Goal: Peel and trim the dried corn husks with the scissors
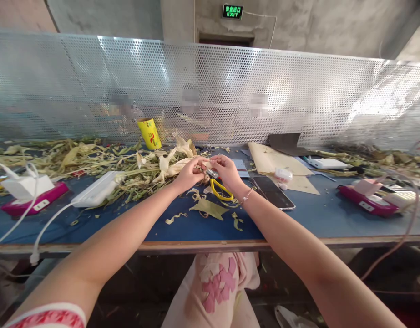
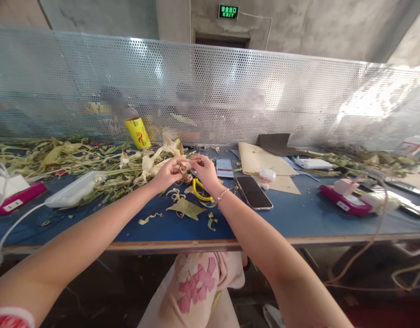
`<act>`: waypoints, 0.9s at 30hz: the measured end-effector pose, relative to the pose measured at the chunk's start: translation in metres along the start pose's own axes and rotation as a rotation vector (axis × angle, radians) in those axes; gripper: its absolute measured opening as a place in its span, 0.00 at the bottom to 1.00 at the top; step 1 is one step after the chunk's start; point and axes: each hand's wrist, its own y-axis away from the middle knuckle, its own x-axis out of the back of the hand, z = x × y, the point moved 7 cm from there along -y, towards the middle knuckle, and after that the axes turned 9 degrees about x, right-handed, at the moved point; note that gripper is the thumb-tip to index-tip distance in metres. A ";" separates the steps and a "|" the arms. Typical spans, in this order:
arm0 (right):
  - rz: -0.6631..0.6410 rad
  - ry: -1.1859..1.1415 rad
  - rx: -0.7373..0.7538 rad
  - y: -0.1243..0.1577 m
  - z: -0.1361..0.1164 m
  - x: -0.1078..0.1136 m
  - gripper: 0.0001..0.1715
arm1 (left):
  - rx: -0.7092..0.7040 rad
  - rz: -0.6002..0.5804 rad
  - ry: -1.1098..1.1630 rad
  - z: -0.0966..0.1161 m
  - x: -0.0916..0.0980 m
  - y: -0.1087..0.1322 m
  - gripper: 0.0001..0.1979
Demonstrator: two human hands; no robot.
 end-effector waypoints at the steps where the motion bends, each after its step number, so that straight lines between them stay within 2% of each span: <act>1: 0.002 -0.007 -0.001 0.000 0.000 0.000 0.12 | -0.021 0.009 -0.035 0.001 0.000 0.000 0.18; 4: 0.008 -0.020 0.004 -0.001 0.001 0.000 0.12 | -0.053 0.040 -0.106 0.002 0.000 -0.001 0.12; 10: -0.006 -0.038 0.000 0.000 0.000 -0.001 0.12 | -0.013 0.079 -0.114 0.000 0.004 -0.001 0.12; 14: 0.001 -0.036 -0.005 0.000 -0.001 -0.001 0.12 | -0.049 0.123 -0.056 0.001 0.008 0.000 0.20; 17: -0.008 -0.031 -0.005 0.000 -0.002 -0.002 0.12 | -0.040 0.091 -0.012 0.002 0.007 0.001 0.25; 24: 0.002 0.000 0.027 -0.001 -0.004 0.000 0.11 | 0.008 -0.035 -0.052 0.006 0.000 0.003 0.11; 27: 0.019 -0.014 0.031 -0.001 -0.004 0.001 0.10 | 0.014 -0.034 -0.097 0.007 -0.002 0.004 0.09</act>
